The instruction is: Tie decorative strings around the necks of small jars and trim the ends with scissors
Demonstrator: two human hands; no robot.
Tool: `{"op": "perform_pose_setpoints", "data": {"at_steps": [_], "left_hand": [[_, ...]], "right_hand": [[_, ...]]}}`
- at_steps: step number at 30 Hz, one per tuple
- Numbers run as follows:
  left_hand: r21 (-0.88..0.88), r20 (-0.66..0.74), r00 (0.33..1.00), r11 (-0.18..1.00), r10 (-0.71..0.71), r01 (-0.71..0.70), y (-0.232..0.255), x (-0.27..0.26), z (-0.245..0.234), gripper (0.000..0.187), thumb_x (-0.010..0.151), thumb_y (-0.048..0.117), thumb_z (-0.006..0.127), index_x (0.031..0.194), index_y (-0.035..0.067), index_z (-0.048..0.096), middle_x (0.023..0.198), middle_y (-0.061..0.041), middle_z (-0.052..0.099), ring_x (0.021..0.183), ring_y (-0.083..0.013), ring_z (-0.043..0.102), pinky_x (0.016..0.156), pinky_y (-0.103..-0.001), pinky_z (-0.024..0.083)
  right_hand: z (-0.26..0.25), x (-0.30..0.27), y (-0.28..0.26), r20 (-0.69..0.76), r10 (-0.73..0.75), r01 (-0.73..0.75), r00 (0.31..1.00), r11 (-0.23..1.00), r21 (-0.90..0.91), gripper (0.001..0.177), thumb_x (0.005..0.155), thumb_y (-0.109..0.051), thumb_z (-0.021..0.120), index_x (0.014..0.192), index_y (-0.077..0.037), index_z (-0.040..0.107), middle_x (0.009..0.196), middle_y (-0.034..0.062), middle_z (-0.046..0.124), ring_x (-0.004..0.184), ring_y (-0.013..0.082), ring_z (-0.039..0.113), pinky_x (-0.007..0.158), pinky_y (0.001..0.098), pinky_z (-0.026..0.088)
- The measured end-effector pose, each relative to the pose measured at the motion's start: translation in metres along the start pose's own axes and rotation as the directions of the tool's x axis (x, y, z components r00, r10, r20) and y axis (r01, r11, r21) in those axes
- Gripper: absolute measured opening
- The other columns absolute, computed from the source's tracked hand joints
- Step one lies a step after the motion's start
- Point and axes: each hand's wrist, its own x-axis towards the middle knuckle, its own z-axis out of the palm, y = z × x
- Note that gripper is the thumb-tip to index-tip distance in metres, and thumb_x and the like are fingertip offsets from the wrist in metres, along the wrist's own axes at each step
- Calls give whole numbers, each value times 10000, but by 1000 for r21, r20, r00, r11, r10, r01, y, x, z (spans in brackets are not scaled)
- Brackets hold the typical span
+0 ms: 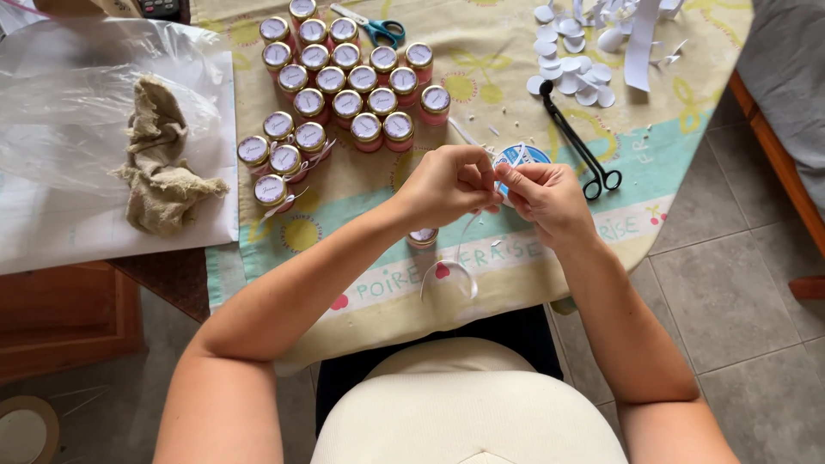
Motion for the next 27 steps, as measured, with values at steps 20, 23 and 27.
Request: {"op": "perform_pose_setpoints", "data": {"at_steps": [20, 23, 27], "left_hand": [[-338, 173, 976, 923, -134, 186, -8, 10, -26, 254, 854, 3, 735, 1103, 18, 784, 1034, -143, 800, 899, -188, 782, 748, -240, 621], [-359, 131, 979, 913, -158, 195, -8, 11, -24, 171, 849, 54, 792, 1012, 2, 797, 923, -167, 806, 859, -188, 778, 702, -235, 607], [-381, 162, 974, 900, -159, 211, -24, 18, -25, 214, 846, -10, 776, 1060, -3, 790, 916, -184, 799, 848, -215, 791, 764, -276, 668]], "right_hand": [[-117, -21, -40, -93, -314, 21, 945, 342, -939, 266, 850, -180, 785, 1107, -113, 807, 852, 36, 751, 710, 163, 699, 803, 284, 535], [-115, -40, -52, -183, -237, 20, 954, 661, -750, 173, 912, -80, 803, 1061, -19, 740, 833, 87, 720, 641, 139, 658, 622, 224, 523], [-164, -83, -17, -99, -43, 17, 994, 969, -246, 300, 949, -247, 727, 1125, -18, 644, 847, 113, 675, 471, 35, 504, 388, 134, 336]]}}
